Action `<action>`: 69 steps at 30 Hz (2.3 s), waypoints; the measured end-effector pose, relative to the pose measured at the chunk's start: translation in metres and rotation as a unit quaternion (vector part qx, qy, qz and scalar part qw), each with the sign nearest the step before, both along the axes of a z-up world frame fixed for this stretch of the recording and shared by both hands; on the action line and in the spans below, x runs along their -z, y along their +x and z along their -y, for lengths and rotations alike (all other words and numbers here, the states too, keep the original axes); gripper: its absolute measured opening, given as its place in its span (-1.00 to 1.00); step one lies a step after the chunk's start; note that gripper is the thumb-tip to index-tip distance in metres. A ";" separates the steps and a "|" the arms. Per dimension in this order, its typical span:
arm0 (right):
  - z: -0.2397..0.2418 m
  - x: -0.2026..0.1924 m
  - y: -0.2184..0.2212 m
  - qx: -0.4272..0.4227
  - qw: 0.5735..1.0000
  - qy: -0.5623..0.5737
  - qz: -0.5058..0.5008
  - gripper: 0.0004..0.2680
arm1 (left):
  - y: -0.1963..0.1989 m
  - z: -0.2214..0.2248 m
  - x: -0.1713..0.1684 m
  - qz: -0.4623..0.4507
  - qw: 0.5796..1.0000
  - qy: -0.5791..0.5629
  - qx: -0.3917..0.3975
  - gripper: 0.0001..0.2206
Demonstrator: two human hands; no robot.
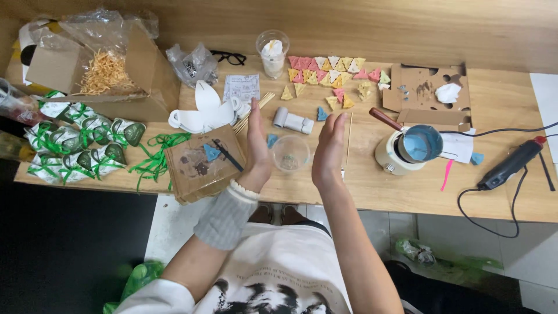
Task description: The recorder is painting and cleaning blue wax figures on a workstation in a workshop environment.
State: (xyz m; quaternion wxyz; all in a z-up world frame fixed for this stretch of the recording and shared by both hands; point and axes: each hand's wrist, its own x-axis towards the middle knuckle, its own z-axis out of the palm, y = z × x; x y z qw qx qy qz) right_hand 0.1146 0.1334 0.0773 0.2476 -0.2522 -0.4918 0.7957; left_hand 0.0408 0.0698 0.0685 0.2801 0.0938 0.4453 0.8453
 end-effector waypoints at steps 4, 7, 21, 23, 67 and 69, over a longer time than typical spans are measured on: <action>0.004 -0.006 0.009 -0.105 0.981 -0.119 -0.113 -0.39 | 0.020 0.009 -0.008 -0.080 0.993 -0.060 0.068 -0.31; -0.047 0.017 0.042 -0.152 0.928 -0.264 -0.213 -0.63 | 0.005 0.044 -0.050 -0.139 0.976 -0.166 0.023 -0.43; -0.005 -0.054 0.070 -0.118 0.934 -0.193 -0.277 -0.93 | 0.042 0.065 -0.127 -0.584 0.774 -0.237 -0.060 -0.85; -0.004 -0.053 0.072 -0.101 0.951 -0.143 -0.254 -0.94 | 0.043 0.062 -0.127 -0.603 0.760 -0.238 -0.052 -0.85; 0.004 -0.120 0.092 -0.089 0.962 -0.189 -0.178 -0.64 | -0.032 0.092 -0.064 -0.493 0.822 -0.254 -0.129 -0.65; -0.002 -0.104 0.090 -0.066 0.976 -0.132 -0.159 -0.67 | -0.021 0.097 -0.071 -0.496 0.820 -0.254 -0.130 -0.69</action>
